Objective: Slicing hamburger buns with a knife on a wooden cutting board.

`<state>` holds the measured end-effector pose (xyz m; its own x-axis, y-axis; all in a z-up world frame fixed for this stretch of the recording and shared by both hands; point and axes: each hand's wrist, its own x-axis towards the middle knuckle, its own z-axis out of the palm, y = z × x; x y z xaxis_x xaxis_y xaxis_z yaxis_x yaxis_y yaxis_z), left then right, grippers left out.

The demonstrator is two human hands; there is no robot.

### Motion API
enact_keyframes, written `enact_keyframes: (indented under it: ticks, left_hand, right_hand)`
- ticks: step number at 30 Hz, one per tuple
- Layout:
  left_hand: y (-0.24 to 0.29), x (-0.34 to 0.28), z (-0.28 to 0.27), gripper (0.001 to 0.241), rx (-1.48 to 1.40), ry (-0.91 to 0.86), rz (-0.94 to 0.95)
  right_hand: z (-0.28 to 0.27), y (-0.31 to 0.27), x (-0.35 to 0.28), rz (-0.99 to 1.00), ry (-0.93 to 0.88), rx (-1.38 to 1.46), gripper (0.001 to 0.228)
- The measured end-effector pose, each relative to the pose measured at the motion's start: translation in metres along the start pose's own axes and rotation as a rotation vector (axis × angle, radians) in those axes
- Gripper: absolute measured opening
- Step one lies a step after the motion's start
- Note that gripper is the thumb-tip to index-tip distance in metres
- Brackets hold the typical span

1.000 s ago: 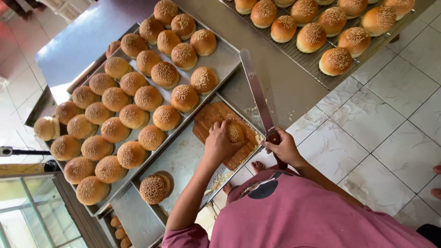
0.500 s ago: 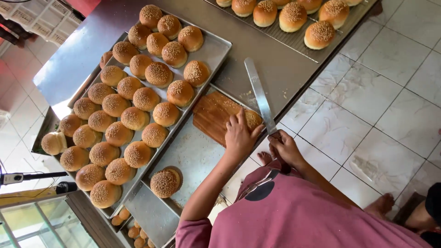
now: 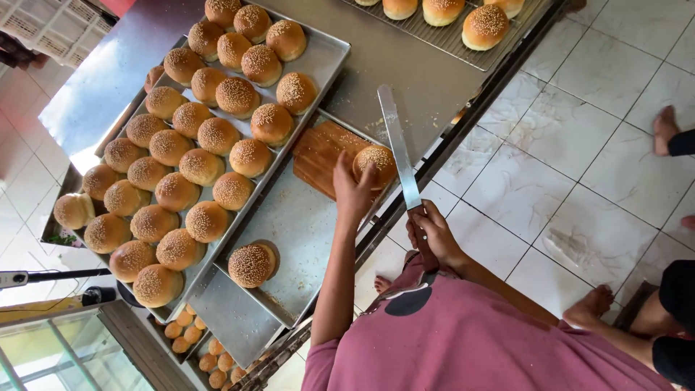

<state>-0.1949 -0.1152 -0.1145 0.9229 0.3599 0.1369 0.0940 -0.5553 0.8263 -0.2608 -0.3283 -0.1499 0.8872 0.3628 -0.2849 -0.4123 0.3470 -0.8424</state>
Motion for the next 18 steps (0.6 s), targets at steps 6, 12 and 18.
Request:
enact_keyframes:
  ticks: [6,12,18]
  left_hand:
    - [0.017,0.019,0.02,0.057,-0.324,0.206,-0.069]
    - [0.02,0.004,0.029,0.045,-0.342,0.233,-0.069]
    - [0.035,-0.004,0.018,0.06,-0.23,0.2,0.092]
  right_hand:
    - [-0.002,-0.027,0.014,-0.03,-0.05,-0.044,0.022]
    - [-0.015,-0.019,0.023,0.022,-0.155,-0.056,0.026]
    - [-0.013,-0.008,0.07,0.138,-0.182,-0.09,0.021]
